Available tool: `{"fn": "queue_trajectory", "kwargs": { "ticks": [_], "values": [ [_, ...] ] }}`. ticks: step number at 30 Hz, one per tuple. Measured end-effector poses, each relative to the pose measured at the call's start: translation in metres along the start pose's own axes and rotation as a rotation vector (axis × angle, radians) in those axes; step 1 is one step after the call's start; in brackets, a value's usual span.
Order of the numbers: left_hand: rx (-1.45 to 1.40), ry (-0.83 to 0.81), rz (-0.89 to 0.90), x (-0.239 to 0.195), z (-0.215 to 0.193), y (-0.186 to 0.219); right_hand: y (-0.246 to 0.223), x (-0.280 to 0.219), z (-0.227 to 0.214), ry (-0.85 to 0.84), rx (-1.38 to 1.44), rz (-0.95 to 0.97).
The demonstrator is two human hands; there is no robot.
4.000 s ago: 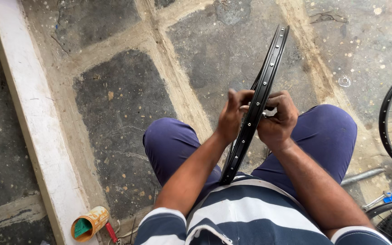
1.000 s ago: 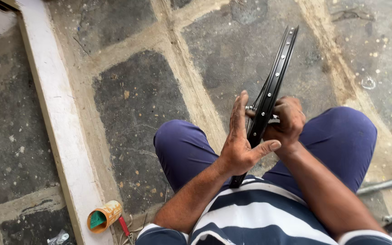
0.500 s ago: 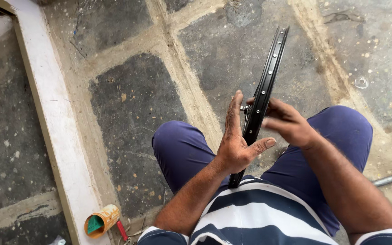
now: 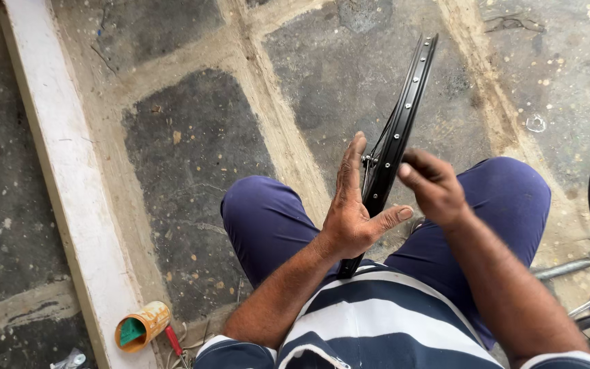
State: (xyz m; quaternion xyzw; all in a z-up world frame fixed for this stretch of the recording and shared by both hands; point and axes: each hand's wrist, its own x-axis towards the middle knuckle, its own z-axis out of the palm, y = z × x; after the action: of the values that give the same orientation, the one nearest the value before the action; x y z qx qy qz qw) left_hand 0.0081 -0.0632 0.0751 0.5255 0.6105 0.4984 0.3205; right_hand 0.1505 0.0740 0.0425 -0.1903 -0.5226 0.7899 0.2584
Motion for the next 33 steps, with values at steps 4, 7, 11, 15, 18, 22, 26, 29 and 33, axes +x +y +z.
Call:
{"fn": "queue_trajectory", "kwargs": {
  "ticks": [4,7,11,15,18,22,26,29,33],
  "values": [
    [0.008,-0.012,-0.009,0.001,-0.002,0.002,-0.036,0.01,0.003,-0.168,-0.066,0.021],
    [0.024,0.007,-0.011,0.003,-0.002,0.001,-0.029,0.015,0.007,0.053,-0.799,-0.346],
    [0.053,0.024,0.026,0.005,-0.001,0.002,0.014,0.018,0.023,0.522,-1.183,-0.802],
    [0.056,0.02,0.011,0.001,-0.002,0.0,0.015,0.001,0.003,0.244,-0.75,-0.423],
    [0.039,0.026,0.022,0.002,-0.003,0.001,0.006,0.001,-0.005,0.019,-0.25,-0.094],
    [0.042,0.013,-0.001,0.0,-0.003,0.001,-0.02,0.01,-0.012,-0.117,-0.086,0.097],
    [0.002,0.009,-0.016,0.002,-0.003,0.003,-0.026,0.018,-0.006,-0.263,-0.141,-0.014],
    [0.035,0.017,0.005,0.003,-0.003,-0.001,-0.006,0.018,0.002,-0.15,-0.356,-0.371],
    [0.115,0.054,0.105,-0.011,-0.005,-0.009,0.013,0.017,0.013,0.043,-0.435,-0.423]
  ]
}}
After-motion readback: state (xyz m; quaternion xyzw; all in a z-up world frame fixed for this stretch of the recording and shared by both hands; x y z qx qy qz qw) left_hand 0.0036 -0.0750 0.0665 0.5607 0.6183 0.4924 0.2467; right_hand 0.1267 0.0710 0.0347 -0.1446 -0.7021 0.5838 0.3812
